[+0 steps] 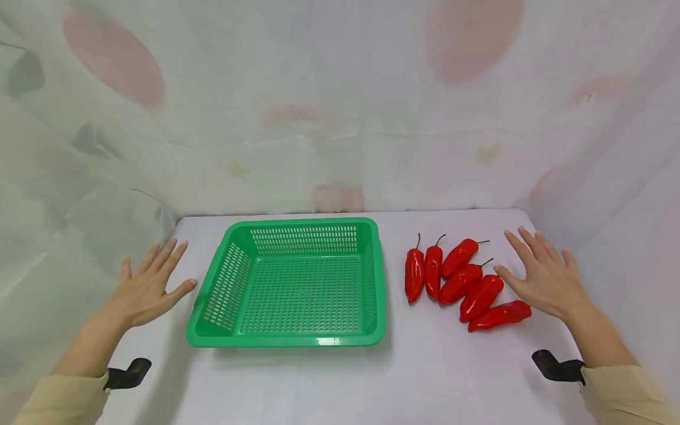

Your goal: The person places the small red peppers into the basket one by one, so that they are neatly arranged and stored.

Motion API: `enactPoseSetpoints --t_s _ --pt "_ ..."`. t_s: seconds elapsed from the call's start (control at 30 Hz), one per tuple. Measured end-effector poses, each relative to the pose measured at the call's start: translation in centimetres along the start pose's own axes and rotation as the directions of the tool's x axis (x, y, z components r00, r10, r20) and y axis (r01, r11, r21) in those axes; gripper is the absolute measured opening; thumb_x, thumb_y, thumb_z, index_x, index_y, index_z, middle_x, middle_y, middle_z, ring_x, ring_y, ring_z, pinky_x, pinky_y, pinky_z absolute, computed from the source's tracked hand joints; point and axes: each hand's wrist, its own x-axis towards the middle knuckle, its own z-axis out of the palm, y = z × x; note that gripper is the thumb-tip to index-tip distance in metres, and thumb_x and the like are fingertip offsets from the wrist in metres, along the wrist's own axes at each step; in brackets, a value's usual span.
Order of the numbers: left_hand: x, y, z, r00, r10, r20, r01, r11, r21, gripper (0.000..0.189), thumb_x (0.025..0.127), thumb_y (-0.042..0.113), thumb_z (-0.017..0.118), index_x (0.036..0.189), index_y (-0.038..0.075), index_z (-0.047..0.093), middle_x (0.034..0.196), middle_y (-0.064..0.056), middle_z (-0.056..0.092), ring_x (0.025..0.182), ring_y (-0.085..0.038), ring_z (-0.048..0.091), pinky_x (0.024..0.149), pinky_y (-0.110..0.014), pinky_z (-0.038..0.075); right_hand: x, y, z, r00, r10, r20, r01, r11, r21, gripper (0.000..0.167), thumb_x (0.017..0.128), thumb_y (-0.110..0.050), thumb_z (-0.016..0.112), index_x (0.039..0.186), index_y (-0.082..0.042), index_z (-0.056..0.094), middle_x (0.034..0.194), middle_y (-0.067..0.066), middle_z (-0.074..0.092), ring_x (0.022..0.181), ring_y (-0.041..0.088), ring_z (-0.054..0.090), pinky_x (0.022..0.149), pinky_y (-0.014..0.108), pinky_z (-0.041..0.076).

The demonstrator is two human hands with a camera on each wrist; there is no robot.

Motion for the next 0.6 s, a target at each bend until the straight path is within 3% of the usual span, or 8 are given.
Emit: enactPoseSetpoints --t_s 0.3,0.6 --pt "0.1 -0.5 0.3 0.999 -0.012 -0.053 0.009 0.999 -0.051 0.083 0.088 0.058 0.045 0.149 0.024 0.001 0.155 -0.010 0.006 0.140 -0.039 0.003 0.098 -0.072 -0.012 0.3 -0.8 0.4 0.999 0.024 -0.041 -0.023 0.999 0.041 0.078 0.083 -0.035 0.061 0.147 -0.013 0.022 0.139 0.026 0.032 0.120 0.046 0.032 0.085 0.074 0.026" --pt "0.0 -0.6 1.0 0.995 -0.039 -0.094 0.026 0.991 -0.134 0.083 0.088 0.055 0.049 0.149 0.019 0.007 0.154 -0.013 0.011 0.139 -0.041 0.008 0.097 -0.075 0.000 0.8 -1.6 1.1 0.996 -0.005 -0.093 0.013 0.997 0.082 0.072 0.082 -0.032 0.064 0.141 -0.006 0.032 0.130 0.027 0.042 0.110 0.047 0.042 0.080 0.071 0.036"
